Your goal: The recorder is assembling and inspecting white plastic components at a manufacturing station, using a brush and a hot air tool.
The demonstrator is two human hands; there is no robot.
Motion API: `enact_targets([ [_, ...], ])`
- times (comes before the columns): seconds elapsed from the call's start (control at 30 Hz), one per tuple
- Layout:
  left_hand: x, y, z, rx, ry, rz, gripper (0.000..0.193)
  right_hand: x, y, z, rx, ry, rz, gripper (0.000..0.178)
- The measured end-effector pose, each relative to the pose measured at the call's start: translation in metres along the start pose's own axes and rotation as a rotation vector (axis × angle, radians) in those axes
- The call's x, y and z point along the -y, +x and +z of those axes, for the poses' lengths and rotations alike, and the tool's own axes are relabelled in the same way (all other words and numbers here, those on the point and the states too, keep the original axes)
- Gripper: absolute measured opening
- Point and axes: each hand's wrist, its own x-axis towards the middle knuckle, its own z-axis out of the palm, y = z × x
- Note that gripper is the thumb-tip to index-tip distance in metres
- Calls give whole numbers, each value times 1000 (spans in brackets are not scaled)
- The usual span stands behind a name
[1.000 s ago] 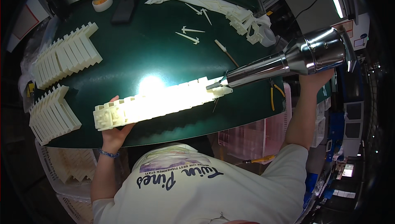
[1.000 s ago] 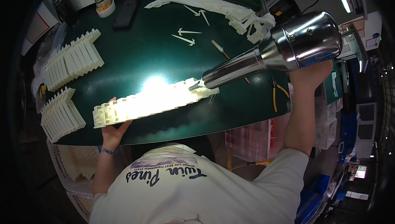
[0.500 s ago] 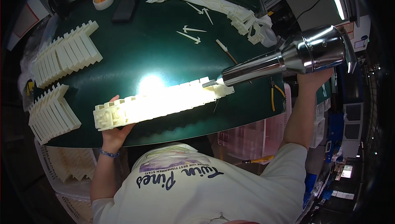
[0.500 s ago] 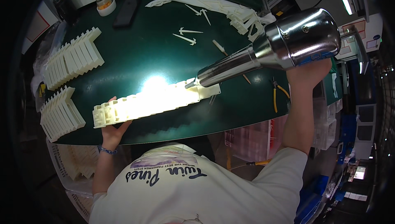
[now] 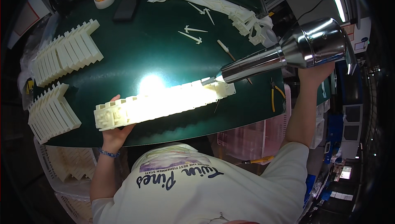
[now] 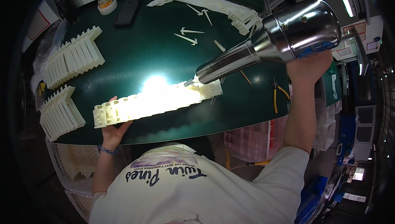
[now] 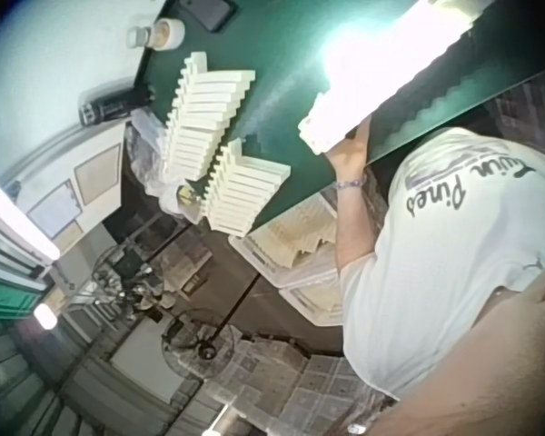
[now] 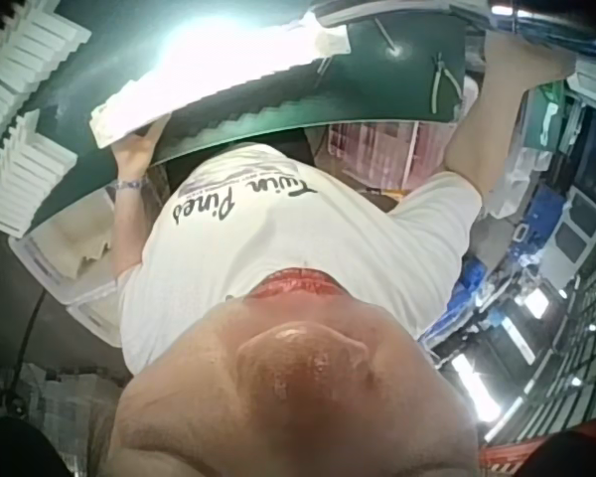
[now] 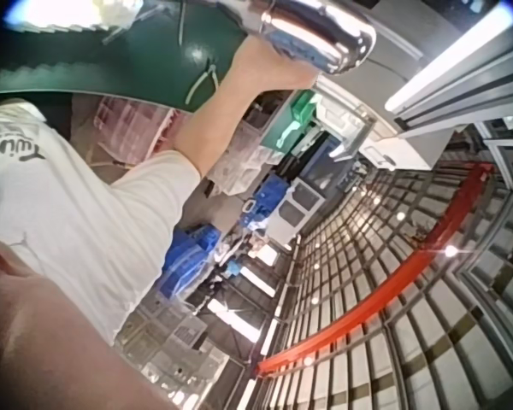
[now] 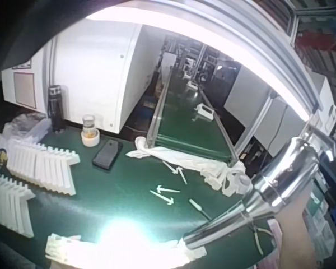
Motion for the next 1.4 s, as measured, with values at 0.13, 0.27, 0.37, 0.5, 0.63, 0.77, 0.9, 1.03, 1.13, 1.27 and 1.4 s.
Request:
enact_targets([
  [0.13,0,0,1,14,-174,-47,51,7,0,-6,57,-152,-83,58],
  [0.27,-2,1,1,32,-606,-199,51,11,-1,-10,37,-107,-107,60],
  [0.37,-5,0,0,50,-31,59,50,1,-3,-6,-113,-277,-312,61],
  [0.5,-3,0,0,25,-113,-15,51,6,-3,-7,13,12,-196,63],
  [0.63,-3,0,0,23,-63,15,51,6,-3,-3,-2,57,-173,63],
  [0.77,-3,0,-1,22,-35,30,51,5,-5,-1,-18,97,-147,63],
  [0.9,-5,0,1,16,-28,15,51,3,-7,3,-34,137,-119,63],
  [1.03,-5,0,2,-24,-190,-82,65,2,-7,6,-49,174,-92,63],
  [1.13,-11,1,6,-15,-319,-132,65,5,-6,8,-56,190,-78,63],
  [1.27,-19,2,6,-76,-694,-340,80,7,1,14,-47,125,-40,61],
  [1.4,-5,-1,2,-17,-257,-105,72,4,6,12,11,-152,-271,59],
])
